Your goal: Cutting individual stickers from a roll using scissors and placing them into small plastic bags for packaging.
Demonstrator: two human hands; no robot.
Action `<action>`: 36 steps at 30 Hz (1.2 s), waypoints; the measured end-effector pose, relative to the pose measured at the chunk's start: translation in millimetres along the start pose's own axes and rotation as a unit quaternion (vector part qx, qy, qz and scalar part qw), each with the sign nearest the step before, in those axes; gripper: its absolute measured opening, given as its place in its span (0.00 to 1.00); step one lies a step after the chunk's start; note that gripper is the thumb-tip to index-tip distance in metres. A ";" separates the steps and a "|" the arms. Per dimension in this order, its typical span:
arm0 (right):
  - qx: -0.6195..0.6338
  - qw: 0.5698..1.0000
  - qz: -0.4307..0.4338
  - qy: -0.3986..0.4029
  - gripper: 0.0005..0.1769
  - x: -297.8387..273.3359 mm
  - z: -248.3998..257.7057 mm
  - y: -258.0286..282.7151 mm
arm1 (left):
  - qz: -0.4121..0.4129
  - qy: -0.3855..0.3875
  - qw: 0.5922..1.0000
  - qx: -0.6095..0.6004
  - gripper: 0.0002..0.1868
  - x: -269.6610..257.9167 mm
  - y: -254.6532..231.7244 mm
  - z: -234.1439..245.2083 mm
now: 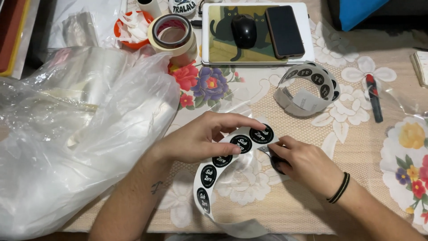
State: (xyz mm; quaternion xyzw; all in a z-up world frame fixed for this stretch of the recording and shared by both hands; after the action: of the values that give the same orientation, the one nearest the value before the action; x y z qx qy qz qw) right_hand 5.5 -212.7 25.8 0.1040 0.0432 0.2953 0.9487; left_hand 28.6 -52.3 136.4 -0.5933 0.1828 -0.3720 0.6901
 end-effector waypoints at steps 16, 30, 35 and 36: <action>0.409 0.898 0.125 -0.100 0.25 -16.2 73.8 61.9 | -0.115 -0.032 0.986 0.114 0.19 -27.8 -66.7 3.3; 0.392 0.911 0.077 -0.103 0.15 3.8 92.6 78.2 | -0.102 -0.003 0.993 0.066 0.24 -23.1 -56.0 4.4; 0.386 0.913 0.072 -0.107 0.14 4.9 93.6 77.8 | -0.100 -0.008 0.992 0.074 0.24 -23.3 -55.8 6.1; 0.384 0.914 0.076 -0.110 0.14 4.9 94.4 78.4 | -0.099 -0.009 0.992 0.074 0.24 -23.2 -55.9 6.3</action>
State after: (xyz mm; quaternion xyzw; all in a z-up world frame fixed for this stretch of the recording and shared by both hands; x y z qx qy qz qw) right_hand -20.2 -163.0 135.2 0.4950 0.0407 0.3136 0.8093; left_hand 1.3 -32.1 186.9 -0.5594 0.0891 -0.4457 0.6932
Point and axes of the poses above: each hand's wrist, its own x-axis towards the middle knuckle, its own z-axis out of the back of the hand, y = z × x, the point moved 10 cm from there along x, towards the middle knuckle, and after that the axes turned 6 degrees about -y, right-handed, at the moved point
